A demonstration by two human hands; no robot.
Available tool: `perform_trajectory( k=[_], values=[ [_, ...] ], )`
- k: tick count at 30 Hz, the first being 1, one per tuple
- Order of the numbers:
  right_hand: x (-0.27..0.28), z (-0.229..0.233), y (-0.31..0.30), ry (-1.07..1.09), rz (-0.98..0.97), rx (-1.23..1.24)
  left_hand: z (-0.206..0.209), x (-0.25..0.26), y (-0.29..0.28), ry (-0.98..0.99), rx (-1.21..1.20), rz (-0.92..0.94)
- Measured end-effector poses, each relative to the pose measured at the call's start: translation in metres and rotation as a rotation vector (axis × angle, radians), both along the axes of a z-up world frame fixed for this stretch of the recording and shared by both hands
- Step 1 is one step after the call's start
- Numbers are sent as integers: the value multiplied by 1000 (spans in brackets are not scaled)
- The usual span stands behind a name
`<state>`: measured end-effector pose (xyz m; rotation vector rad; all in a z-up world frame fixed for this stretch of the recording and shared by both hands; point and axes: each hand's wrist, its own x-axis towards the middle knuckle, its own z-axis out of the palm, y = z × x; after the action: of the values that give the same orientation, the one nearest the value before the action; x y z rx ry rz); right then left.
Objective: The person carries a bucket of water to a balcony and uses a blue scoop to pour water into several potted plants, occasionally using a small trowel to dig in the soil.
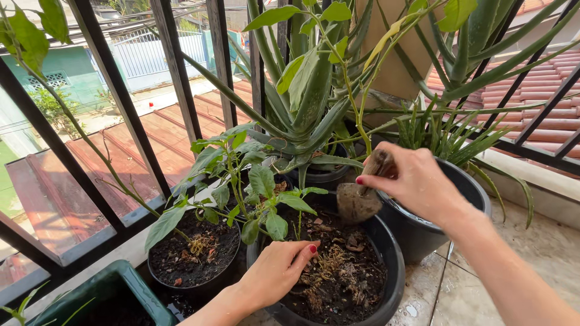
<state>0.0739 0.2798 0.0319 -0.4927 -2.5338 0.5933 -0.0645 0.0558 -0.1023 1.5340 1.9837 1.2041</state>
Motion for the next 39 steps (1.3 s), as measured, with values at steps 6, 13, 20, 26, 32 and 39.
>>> perform_trajectory(
  k=[6, 13, 20, 26, 32, 39],
  values=[
    [10, -19, -28, -74, 200, 47, 8, 17, -4, 56, 221, 68],
    [28, -2, -11, 35, 130, -22, -12, 14, 1, 98, 318, 134],
    [27, -21, 5, 18, 177, -138, -18, 9, -1, 80, 248, 204],
    [3, -30, 4, 76, 208, -117, -6, 5, -8, 153, 214, 231],
    [-8, -11, 18, -21, 274, -217, 5, 5, -14, 118, 149, 272],
    [-9, -42, 15, -64, 243, -249, 1, 0, -18, 26, 290, 351]
  ],
)
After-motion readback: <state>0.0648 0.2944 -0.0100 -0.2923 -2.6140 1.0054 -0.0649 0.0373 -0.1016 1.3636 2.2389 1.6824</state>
